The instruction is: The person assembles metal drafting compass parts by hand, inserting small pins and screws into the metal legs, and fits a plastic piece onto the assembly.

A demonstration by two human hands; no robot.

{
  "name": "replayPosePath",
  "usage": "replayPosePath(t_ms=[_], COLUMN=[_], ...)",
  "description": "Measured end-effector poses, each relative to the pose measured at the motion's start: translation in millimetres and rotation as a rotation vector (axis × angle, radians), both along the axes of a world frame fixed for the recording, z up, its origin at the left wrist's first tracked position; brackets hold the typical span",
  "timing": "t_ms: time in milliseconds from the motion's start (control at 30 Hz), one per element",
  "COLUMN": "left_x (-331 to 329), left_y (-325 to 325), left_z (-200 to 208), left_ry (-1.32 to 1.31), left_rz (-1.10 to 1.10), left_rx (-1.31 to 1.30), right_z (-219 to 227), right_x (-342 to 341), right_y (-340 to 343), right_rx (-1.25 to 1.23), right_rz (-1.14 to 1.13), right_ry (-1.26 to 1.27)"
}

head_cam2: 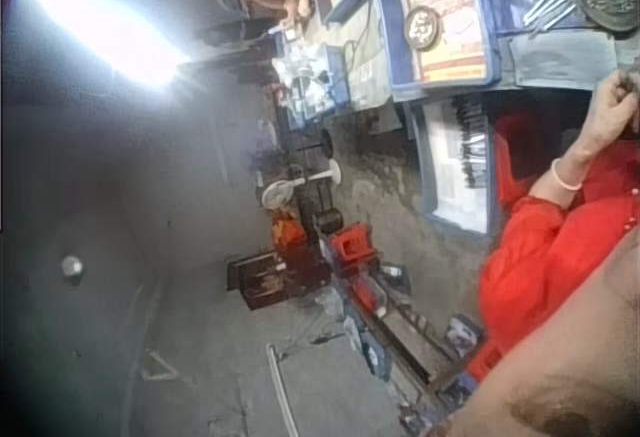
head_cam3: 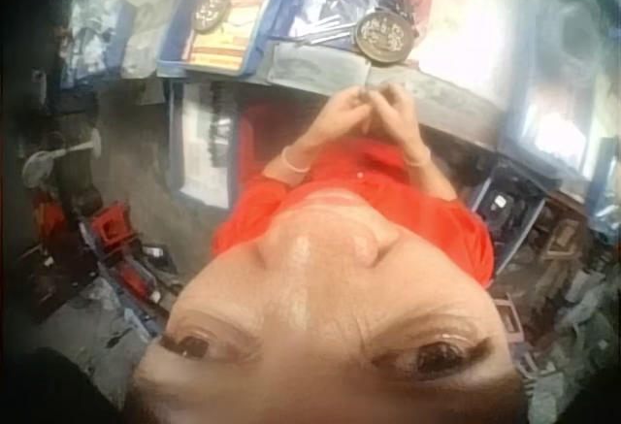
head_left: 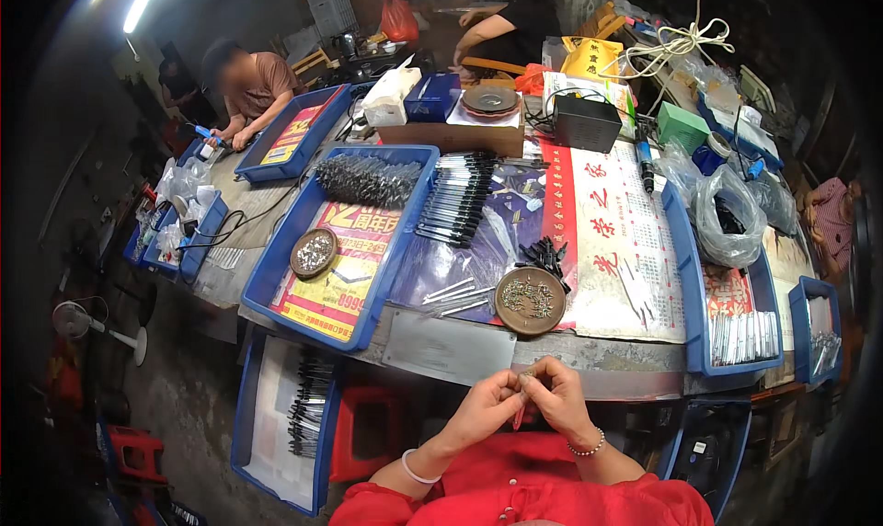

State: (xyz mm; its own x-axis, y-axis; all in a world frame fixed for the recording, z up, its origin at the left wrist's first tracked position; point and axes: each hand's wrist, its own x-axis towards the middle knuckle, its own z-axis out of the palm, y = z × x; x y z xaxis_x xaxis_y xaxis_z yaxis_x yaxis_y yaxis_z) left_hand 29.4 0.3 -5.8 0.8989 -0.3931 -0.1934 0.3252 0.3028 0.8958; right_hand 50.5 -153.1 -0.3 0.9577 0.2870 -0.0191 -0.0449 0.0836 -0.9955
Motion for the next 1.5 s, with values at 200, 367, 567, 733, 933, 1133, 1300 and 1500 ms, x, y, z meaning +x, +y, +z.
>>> replayPosePath(t_ms=[200, 367, 567, 733, 933, 1133, 1300, 1500], left_x=[1.2, 1.5, 1.1, 2.1, 2.7, 3.2, 4.0, 2.0], left_y=[0.9, 0.3, 0.6, 0.7, 0.1, 0.1, 0.9, 0.1], left_z=[1.1, 0.6, 2.8, 3.8, 5.6, 2.3, 2.1, -1.8], left_ry=[0.013, 0.000, 0.028, 0.016, 0.041, 0.032, 0.027, 0.030], left_rz=[-0.029, -0.015, -0.009, -0.006, -0.012, -0.009, -0.015, -0.014], left_rx=[0.028, -0.001, 0.012, 0.018, 0.026, 0.007, 0.026, 0.008], right_z=[2.3, 5.0, 4.0, -1.6, -2.6, 2.7, 3.8, -5.2], right_x=[1.1, 0.7, 0.9, 2.9, 3.5, 4.2, 4.9, 4.5], right_y=[-0.1, -0.6, 1.2, 0.1, 1.5, 0.8, 0.8, -0.7], right_rx=[-0.010, -0.013, -0.017, -0.059, -0.007, -0.042, -0.036, -0.059], right_rz=[0.002, 0.005, 0.001, 0.005, -0.010, -0.001, -0.002, -0.012], right_ry=[-0.014, 0.027, 0.013, 0.006, 0.007, -0.002, 0.004, -0.034])
